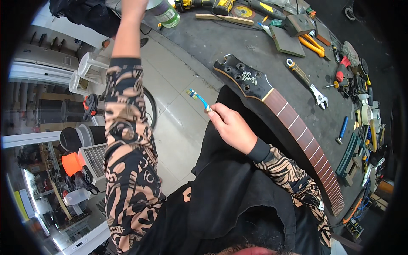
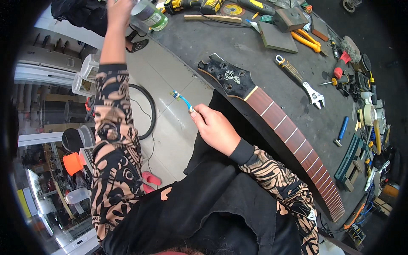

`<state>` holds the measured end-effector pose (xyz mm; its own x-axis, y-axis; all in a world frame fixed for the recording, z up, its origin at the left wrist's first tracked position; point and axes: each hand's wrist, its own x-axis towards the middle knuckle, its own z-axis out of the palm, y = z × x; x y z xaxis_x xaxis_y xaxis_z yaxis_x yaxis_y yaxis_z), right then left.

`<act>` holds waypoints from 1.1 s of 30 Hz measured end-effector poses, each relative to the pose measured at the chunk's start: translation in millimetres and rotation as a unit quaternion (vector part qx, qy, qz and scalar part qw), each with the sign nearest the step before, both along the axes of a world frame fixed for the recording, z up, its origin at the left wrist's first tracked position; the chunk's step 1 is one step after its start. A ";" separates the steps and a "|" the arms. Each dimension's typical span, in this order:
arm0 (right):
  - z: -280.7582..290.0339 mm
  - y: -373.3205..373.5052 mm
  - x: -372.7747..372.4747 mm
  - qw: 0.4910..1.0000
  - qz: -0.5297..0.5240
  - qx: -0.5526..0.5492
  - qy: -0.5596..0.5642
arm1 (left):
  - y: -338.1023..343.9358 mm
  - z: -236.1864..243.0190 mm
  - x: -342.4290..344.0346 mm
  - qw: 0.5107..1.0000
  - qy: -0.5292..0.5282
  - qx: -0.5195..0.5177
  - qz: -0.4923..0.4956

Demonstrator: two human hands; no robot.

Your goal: The person sands the fretboard and edges of a guitar neck using a sanding block. They then use a file to smooth the frets and a brush to clean the headstock. The person works on a single guitar neck throughout the clip.

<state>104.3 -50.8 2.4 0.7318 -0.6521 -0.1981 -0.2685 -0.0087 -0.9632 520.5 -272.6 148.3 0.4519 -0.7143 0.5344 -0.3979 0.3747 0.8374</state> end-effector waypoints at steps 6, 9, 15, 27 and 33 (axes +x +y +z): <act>-1.6 -3.8 -4.4 0.960 -0.055 -0.276 0.018 | -65.6 -23.7 -10.0 0.999 0.024 -0.025 0.026; 6.6 -8.3 2.6 0.948 -0.038 -0.310 0.055 | -78.2 -42.2 -6.9 0.961 -0.198 -0.133 0.141; -1.9 -20.7 22.5 0.956 -0.043 -0.283 0.060 | -55.1 -49.7 -17.9 0.989 -0.137 -0.056 -0.006; -35.5 -23.2 34.4 0.976 -0.075 -0.202 -0.024 | 20.4 -130.8 3.7 0.955 -0.236 0.132 0.122; -41.3 -24.3 35.1 0.976 -0.072 -0.205 -0.023 | 28.3 -134.4 -24.0 0.971 -0.192 0.099 0.104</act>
